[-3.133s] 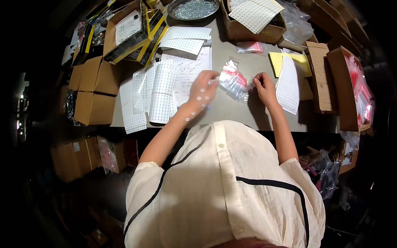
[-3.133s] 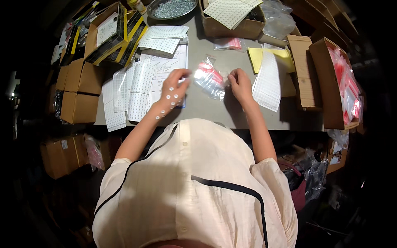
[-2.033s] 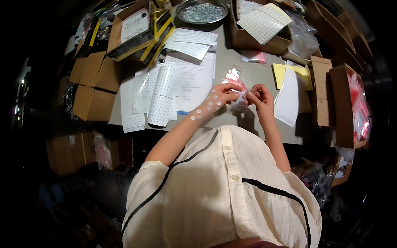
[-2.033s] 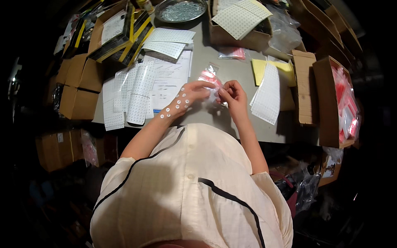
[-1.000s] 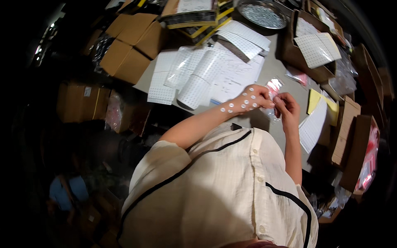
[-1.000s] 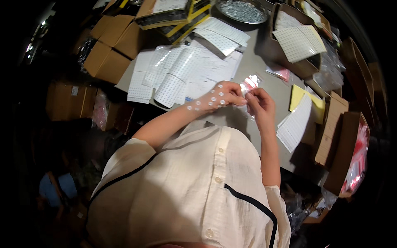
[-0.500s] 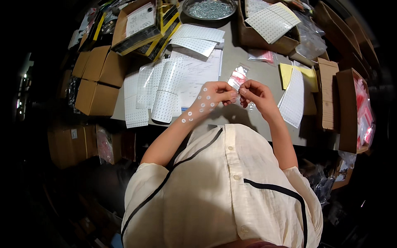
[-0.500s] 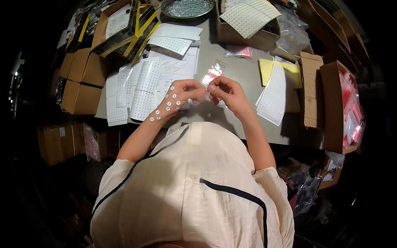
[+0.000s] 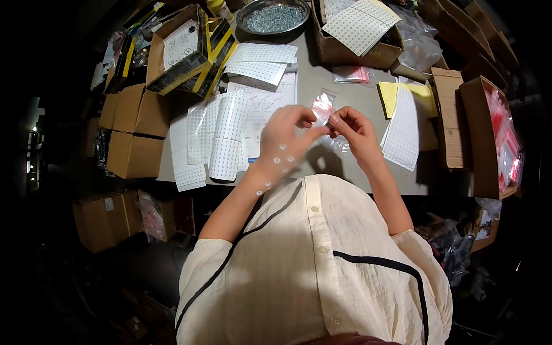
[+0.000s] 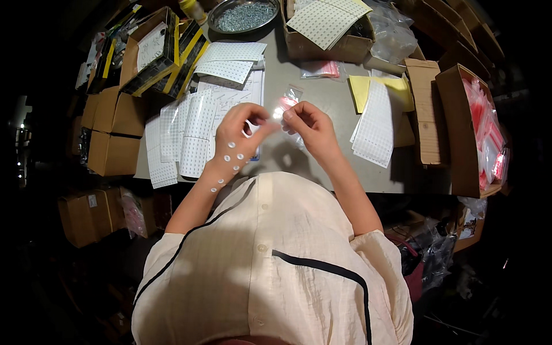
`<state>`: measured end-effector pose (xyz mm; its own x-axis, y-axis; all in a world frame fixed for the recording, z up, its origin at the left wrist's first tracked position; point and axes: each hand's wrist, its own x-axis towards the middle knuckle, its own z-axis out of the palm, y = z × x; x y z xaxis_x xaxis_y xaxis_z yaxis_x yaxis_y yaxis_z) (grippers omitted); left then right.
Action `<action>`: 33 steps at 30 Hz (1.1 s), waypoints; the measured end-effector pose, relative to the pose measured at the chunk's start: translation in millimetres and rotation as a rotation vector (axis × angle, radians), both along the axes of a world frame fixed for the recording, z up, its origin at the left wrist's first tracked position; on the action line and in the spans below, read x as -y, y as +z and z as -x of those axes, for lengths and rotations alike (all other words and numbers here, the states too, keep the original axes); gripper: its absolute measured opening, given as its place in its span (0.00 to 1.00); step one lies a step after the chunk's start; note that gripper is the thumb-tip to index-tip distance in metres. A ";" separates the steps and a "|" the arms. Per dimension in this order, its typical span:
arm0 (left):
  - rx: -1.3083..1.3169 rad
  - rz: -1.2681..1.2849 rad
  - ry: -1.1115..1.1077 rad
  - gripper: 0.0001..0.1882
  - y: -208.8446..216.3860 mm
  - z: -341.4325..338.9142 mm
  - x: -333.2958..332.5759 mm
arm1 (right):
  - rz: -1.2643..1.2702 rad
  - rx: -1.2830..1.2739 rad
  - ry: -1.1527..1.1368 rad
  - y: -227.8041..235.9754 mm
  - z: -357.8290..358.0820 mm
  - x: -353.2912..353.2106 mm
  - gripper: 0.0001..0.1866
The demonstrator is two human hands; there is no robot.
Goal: The person peels small circular stickers from a perforated sheet and places them into small plastic bags. The person handles multiple sticker sheets and bags, organizing the peeled stickers into the packaging on a cluttered table.
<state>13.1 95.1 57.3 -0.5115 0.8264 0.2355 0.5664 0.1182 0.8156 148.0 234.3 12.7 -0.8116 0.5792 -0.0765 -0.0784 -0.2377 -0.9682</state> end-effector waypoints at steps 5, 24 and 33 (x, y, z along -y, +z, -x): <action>0.119 0.030 -0.019 0.09 -6.8 -7.6 -6.1 | 0.023 -0.060 0.004 5.6 -2.6 1.1 0.10; 0.794 -0.101 -0.024 0.09 -74.1 3.6 -8.9 | 0.125 0.079 -0.034 -14.1 -3.9 4.0 0.21; 0.868 -0.270 0.159 0.14 -74.1 -9.5 51.9 | 0.201 0.030 0.234 -36.8 24.6 14.7 0.20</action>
<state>22.6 43.2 -16.8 -0.7016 0.7042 -0.1091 -0.2634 -0.1140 0.9579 123.3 219.6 -24.0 -0.9167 0.3479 -0.1968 0.0289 -0.4333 -0.9008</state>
